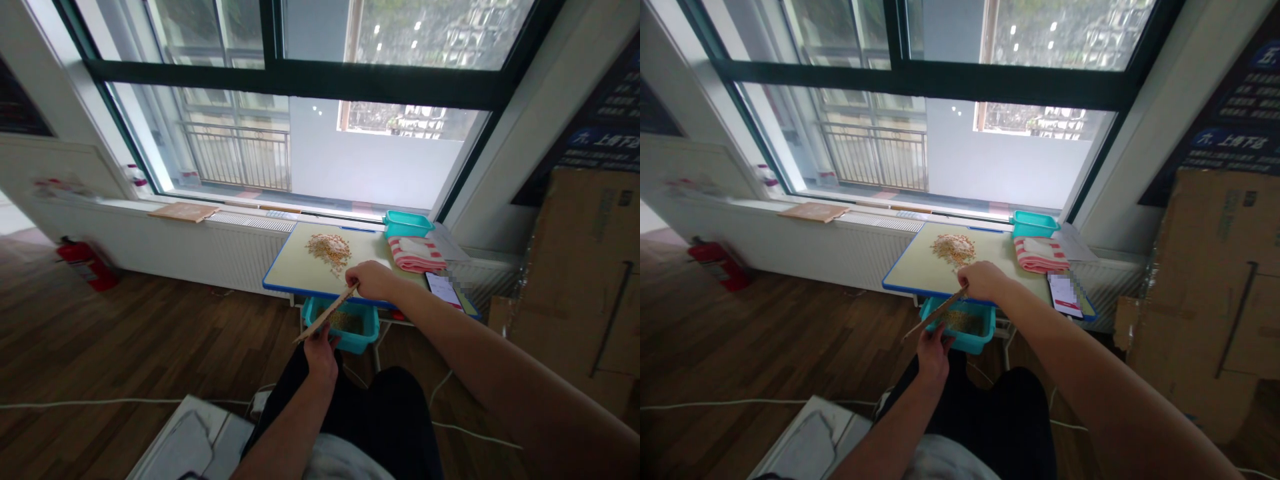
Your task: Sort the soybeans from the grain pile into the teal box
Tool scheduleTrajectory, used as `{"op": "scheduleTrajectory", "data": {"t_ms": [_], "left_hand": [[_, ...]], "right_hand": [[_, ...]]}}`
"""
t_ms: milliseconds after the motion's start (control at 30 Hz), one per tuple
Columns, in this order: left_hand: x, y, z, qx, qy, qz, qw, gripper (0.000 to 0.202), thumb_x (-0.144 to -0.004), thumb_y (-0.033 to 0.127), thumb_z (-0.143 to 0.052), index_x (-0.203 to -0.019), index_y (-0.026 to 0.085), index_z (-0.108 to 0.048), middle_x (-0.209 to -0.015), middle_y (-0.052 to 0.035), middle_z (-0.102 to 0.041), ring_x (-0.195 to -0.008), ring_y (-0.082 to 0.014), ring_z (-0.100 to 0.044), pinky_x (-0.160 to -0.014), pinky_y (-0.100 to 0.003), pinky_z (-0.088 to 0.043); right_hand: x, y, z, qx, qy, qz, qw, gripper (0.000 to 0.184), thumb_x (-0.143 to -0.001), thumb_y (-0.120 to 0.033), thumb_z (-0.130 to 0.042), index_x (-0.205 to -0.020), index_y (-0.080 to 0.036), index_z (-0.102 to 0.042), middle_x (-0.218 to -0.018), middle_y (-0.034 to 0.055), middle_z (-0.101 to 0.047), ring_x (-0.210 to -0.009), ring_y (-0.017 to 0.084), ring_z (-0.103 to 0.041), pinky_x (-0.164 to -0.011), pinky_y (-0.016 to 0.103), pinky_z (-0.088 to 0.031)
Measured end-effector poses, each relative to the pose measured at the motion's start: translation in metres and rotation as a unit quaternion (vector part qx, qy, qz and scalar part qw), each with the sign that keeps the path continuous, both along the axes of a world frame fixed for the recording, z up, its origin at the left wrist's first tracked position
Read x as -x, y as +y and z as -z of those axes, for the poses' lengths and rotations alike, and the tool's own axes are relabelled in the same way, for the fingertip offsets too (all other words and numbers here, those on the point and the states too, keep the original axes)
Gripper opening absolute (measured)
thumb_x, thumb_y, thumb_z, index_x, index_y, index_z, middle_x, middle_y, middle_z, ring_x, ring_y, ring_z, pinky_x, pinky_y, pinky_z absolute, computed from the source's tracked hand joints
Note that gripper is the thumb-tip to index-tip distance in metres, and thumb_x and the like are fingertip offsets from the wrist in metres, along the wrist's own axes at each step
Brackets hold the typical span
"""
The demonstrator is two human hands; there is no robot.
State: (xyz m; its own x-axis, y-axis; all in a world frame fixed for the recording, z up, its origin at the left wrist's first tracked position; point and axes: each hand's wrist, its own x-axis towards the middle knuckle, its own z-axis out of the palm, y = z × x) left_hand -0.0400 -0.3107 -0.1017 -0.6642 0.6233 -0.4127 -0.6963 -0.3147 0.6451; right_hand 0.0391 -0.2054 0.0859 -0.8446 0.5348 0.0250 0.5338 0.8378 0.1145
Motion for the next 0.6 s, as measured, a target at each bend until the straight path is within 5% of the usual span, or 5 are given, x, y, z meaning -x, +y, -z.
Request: {"op": "scheduleTrajectory", "data": {"t_ms": [333, 600], "left_hand": [[0.0, 0.001, 0.003, 0.003, 0.019, 0.002, 1.0, 0.024, -0.063, 0.022, -0.073, -0.079, 0.016, -0.056, -0.068, 0.0019, -0.054, -0.056, -0.0095, -0.054, -0.049, -0.023, -0.05], [0.006, -0.001, 0.001, 0.017, 0.013, -0.001, 1.0, 0.023, -0.063, 0.02, -0.072, -0.08, 0.016, -0.056, -0.071, 0.0002, -0.055, -0.06, -0.0109, -0.056, -0.05, -0.023, -0.051]], "right_hand": [[-0.026, 0.005, -0.008, -0.026, 0.172, -0.018, 0.985, 0.034, -0.066, -0.006, -0.045, -0.089, -0.019, -0.067, -0.087, 0.0038, -0.069, -0.086, 0.017, -0.059, -0.081, 0.027, -0.039], [-0.068, 0.031, -0.022, -0.1, 0.151, 0.19, 0.965, 0.031, -0.08, -0.029, -0.047, -0.104, -0.017, -0.063, -0.096, 0.0083, -0.068, -0.085, 0.022, -0.06, -0.073, 0.03, -0.04]]}}
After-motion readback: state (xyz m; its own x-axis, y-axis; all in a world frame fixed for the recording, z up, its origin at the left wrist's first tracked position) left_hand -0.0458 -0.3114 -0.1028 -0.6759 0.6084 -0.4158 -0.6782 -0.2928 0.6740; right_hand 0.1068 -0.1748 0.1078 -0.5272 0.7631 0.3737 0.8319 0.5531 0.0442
